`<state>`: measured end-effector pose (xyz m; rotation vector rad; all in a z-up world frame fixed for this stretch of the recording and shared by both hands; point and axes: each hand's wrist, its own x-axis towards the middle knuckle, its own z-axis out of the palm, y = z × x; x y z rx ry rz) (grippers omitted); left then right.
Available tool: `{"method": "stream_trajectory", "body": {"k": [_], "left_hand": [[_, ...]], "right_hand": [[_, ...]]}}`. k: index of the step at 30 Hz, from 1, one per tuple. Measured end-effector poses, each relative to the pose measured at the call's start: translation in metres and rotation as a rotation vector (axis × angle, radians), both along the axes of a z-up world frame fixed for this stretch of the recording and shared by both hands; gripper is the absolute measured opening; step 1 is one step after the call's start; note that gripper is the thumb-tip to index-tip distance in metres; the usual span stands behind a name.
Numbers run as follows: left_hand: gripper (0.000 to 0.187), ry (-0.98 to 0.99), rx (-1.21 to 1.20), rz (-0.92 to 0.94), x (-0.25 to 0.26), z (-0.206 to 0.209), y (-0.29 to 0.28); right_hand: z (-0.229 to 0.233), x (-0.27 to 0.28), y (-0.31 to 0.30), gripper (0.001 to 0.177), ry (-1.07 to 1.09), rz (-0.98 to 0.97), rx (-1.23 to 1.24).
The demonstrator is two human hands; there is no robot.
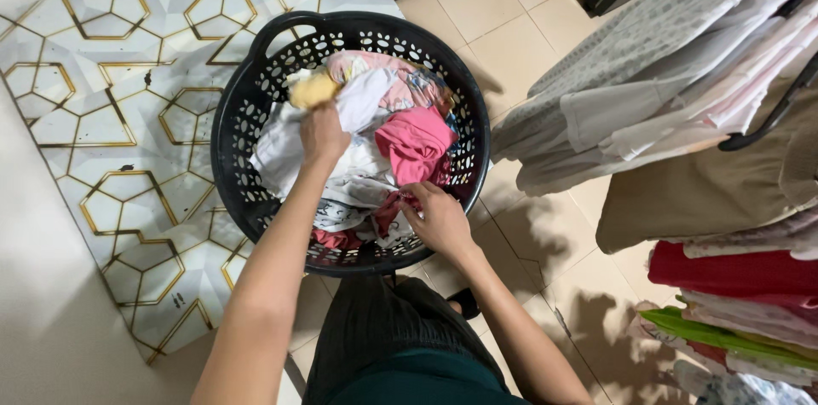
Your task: The person repeatedly picks clothes from a laundry basket, unfolds them, places them on hangers, and hangs them on a clothing rack. The process is repeated for multiple items, including shirts and other garments.
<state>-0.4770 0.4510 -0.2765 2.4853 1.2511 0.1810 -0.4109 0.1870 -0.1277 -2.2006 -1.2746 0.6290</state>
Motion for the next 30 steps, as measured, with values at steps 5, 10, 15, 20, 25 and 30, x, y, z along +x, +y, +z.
{"method": "stream_trajectory", "body": {"k": [5,10,15,20,25,30], "left_hand": [[0.030,0.037,-0.399,-0.216,-0.026,0.005,-0.039],[0.025,0.248,-0.631,-0.365,-0.058,0.021,-0.092],[0.030,0.118,-0.622,-0.635,-0.090,0.045,-0.130],[0.019,0.016,-0.716,-0.653,-0.097,0.072,-0.113],[0.014,-0.096,-0.763,-0.110,-0.078,0.073,-0.063],[0.032,-0.372,-0.484,0.050,-0.058,0.024,-0.022]], "right_hand": [[-0.002,0.004,0.004,0.025,0.075,-0.031,0.117],[0.002,0.018,0.023,0.041,-0.077,-0.082,0.325],[-0.001,0.031,0.067,0.086,-0.469,0.118,0.320],[-0.032,0.039,0.070,0.087,-0.244,0.262,-0.331],[-0.068,0.029,0.042,0.062,-0.333,0.318,-0.202],[-0.073,0.015,0.025,0.047,-0.336,0.337,-0.170]]}}
